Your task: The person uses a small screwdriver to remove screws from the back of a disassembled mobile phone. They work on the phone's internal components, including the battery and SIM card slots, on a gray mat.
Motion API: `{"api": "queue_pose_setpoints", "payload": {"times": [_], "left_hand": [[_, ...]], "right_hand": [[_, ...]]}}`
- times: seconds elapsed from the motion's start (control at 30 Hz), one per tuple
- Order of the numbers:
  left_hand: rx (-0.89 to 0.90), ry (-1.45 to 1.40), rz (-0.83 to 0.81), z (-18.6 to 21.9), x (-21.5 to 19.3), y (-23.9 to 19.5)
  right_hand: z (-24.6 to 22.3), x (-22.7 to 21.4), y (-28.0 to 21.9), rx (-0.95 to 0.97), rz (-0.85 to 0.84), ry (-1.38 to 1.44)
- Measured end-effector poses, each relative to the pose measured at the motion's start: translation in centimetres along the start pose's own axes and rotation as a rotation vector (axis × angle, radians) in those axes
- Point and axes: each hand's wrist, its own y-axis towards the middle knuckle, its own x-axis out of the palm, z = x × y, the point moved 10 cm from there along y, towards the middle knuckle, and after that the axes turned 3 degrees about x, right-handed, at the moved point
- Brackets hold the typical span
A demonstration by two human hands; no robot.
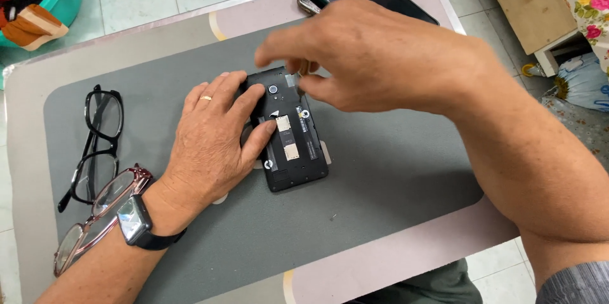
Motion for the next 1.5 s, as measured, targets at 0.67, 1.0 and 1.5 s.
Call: {"api": "queue_pose_setpoints", "payload": {"times": [0.67,1.0,1.5], "left_hand": [[-0.017,-0.004,-0.031,0.0,0.1,0.1],[-0.020,-0.024,-0.031,0.1,0.0,0.3],[-0.023,-0.002,-0.050,0.0,0.3,0.2]], "right_hand": [[0.8,0.8,0.1,0.023,0.130,-0.272],[-1.2,0.7,-0.4,-0.070,-0.033,-0.020],[-0.4,1.4,0.0,-0.043,-0.008,-0.073]]}}
